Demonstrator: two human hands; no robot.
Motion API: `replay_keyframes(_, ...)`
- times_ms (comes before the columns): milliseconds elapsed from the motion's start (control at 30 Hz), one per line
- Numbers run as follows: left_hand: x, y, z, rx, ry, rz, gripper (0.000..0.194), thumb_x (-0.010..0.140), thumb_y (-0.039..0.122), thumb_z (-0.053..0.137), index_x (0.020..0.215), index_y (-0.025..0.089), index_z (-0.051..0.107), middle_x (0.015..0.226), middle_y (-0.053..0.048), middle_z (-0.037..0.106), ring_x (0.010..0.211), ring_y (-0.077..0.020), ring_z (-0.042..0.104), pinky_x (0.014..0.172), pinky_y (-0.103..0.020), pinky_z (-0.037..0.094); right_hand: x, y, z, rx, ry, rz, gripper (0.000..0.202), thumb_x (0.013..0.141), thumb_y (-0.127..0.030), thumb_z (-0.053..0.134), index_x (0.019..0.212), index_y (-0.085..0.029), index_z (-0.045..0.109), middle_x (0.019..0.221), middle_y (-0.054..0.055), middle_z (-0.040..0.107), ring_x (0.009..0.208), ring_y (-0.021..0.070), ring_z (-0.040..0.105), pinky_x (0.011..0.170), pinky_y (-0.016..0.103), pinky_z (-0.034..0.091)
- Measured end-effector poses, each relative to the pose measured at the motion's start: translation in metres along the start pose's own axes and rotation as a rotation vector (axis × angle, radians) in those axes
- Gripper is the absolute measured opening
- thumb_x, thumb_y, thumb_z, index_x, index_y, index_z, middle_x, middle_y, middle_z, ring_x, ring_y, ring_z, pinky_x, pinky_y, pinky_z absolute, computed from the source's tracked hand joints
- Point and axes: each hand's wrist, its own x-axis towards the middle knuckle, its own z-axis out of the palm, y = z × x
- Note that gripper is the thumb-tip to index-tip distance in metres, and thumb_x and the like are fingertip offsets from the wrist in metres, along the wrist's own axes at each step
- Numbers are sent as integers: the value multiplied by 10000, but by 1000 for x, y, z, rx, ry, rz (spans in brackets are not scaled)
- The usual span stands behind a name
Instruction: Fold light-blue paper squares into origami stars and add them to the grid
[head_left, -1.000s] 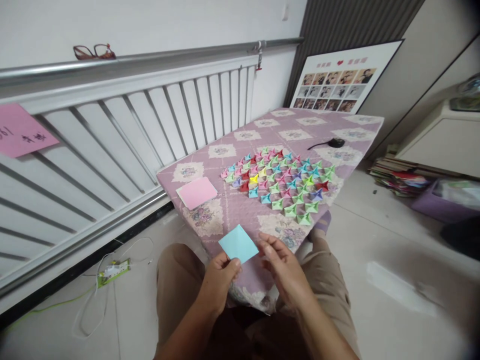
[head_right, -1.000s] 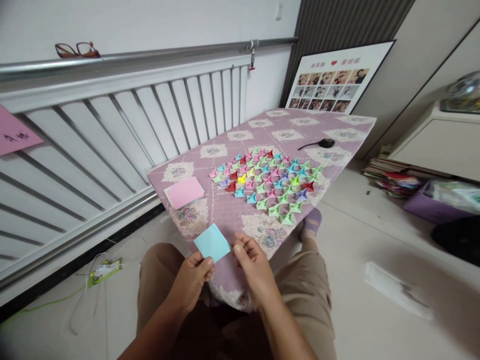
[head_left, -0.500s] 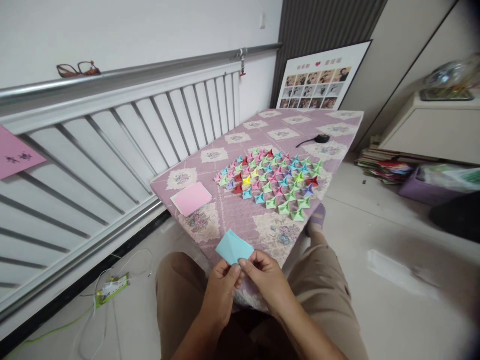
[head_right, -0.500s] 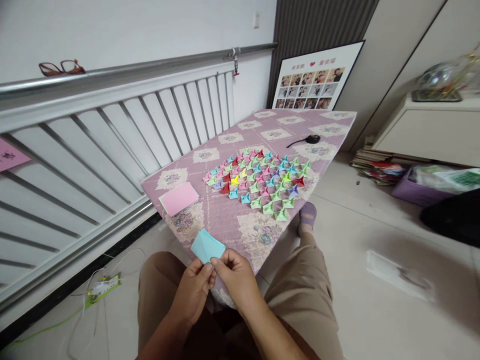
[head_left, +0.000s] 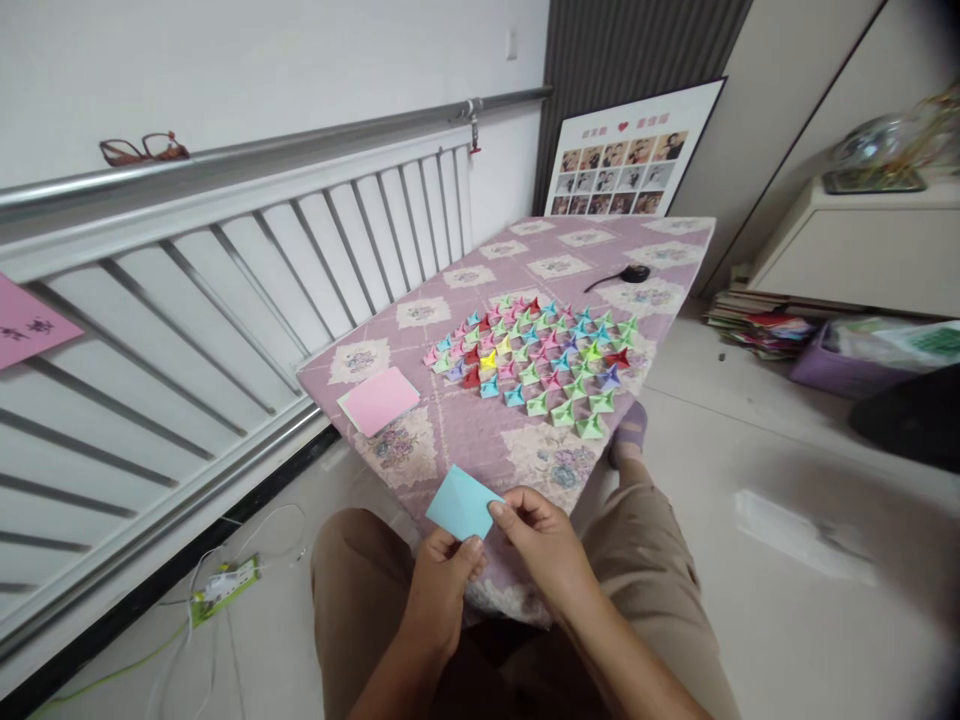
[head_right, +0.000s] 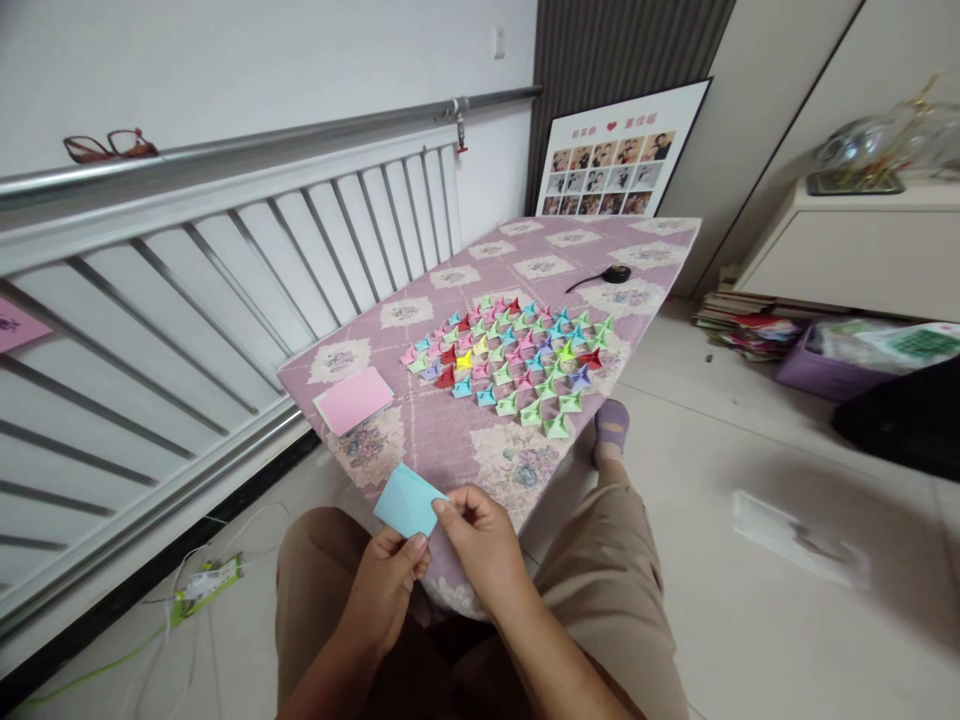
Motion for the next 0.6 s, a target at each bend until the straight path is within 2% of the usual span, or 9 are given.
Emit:
replay_keyframes(133, -1, 1, 1, 18, -27, 12, 250, 723, 351, 702, 712, 131, 585, 588, 32, 517, 571, -91, 417, 578, -227, 329, 0, 2, -4, -13, 3, -12, 360, 729, -508, 655, 640, -190, 512, 557, -58, 441, 537, 89, 371, 519, 217, 312)
replay_keyframes(267, 0, 2, 1, 99, -24, 18, 241, 749, 347, 669, 703, 130, 577, 590, 30, 527, 574, -91, 426, 585, -225, 331, -3, 8, -1, 49, 19, 41, 359, 760, -528, 618, 673, -200, 499, 540, -66, 444, 513, 89, 375, 508, 218, 314)
replay_keyframes(467, 2, 4, 0, 202, -13, 45, 207, 754, 327, 632, 720, 126, 594, 608, 26, 543, 595, -101, 434, 589, -224, 338, -6, 8, 10, 202, -192, 187, 349, 603, -459, 761, 725, -186, 581, 579, -45, 554, 536, 112, 483, 561, 253, 401)
replay_keyframes(600, 3, 9, -3, 307, -62, 75, 150, 752, 267, 603, 707, 124, 604, 600, 33, 534, 591, -99, 420, 588, -219, 336, -9, 8, 13, 199, -154, 237, 275, 619, -394, 751, 683, -165, 613, 563, -31, 575, 537, 106, 478, 581, 256, 405)
